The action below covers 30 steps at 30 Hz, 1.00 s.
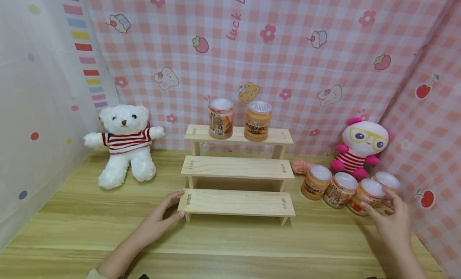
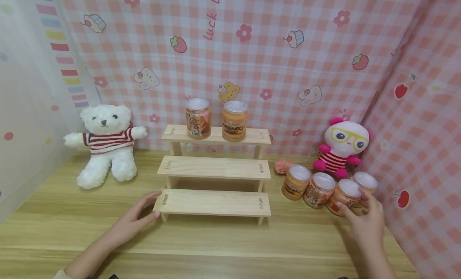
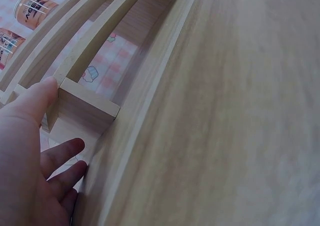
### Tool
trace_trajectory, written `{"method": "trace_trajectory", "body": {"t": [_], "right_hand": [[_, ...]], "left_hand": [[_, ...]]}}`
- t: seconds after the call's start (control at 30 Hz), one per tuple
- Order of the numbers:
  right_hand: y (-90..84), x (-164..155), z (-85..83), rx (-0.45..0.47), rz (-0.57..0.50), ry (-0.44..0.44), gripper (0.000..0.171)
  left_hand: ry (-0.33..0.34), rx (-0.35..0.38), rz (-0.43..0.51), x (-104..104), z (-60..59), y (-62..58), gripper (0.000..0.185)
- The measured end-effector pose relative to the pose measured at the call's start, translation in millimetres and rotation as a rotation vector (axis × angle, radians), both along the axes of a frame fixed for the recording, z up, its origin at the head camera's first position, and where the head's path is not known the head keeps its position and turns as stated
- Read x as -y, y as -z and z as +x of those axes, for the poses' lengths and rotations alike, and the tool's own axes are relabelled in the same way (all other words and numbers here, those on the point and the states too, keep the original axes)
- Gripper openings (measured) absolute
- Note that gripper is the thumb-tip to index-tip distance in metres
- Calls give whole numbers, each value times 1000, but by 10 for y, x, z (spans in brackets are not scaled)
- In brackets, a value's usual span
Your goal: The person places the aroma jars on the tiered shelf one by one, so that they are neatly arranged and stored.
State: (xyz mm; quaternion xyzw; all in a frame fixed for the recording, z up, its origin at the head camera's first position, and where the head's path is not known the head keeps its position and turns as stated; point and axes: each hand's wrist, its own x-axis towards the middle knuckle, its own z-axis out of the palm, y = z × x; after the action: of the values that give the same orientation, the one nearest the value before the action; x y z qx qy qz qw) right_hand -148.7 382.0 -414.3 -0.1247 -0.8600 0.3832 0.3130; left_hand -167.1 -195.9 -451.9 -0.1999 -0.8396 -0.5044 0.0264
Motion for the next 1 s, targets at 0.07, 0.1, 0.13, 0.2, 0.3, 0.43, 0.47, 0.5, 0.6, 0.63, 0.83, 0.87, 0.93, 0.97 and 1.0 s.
{"method": "trace_trajectory", "body": {"t": [0.07,0.1,0.13,0.2,0.3,0.43,0.47,0.5,0.6,0.63,0.83,0.87,0.93,0.97,1.0], "right_hand": [[31,-15,-10,26,-14,8,69],[41,-16,-17,28,-22,10,69],[54,-18,-23,32,-35,12,69],[81,-21,-39,37,-64,14,69],[115,-28,-75,26,-103,16,69],[150,-31,-118,1,-110,32,68],[154,-28,-125,-10,-107,35,67],[157,-22,-132,-20,-105,39,67],[159,-7,-145,-41,-95,49,66],[158,-3,-150,-45,-90,54,65],[177,10,-162,-48,-92,69,66],[178,13,-162,-53,-96,70,65],[177,20,-162,-73,-102,77,65],[179,22,-159,-86,-108,80,64],[184,23,-156,-100,-112,85,64]], "left_hand": [[-2,-4,-2,2,-1,-3,55],[0,-9,-4,4,-3,-4,55],[-1,-10,-3,5,-5,-7,55],[-2,-13,-1,7,-11,-10,54],[2,-17,0,9,-15,-13,54],[6,-21,-4,6,-10,-21,54],[8,-25,-6,6,-9,-23,53],[11,-29,-7,3,-7,-24,53],[8,-22,-5,1,-3,-24,54],[7,-17,-4,0,0,-24,54],[5,-9,3,0,5,-14,55],[5,-10,3,1,4,-14,55],[5,-9,1,-1,5,-18,55],[6,-11,-1,-3,6,-20,55],[5,-12,-2,-4,5,-18,54]]}}
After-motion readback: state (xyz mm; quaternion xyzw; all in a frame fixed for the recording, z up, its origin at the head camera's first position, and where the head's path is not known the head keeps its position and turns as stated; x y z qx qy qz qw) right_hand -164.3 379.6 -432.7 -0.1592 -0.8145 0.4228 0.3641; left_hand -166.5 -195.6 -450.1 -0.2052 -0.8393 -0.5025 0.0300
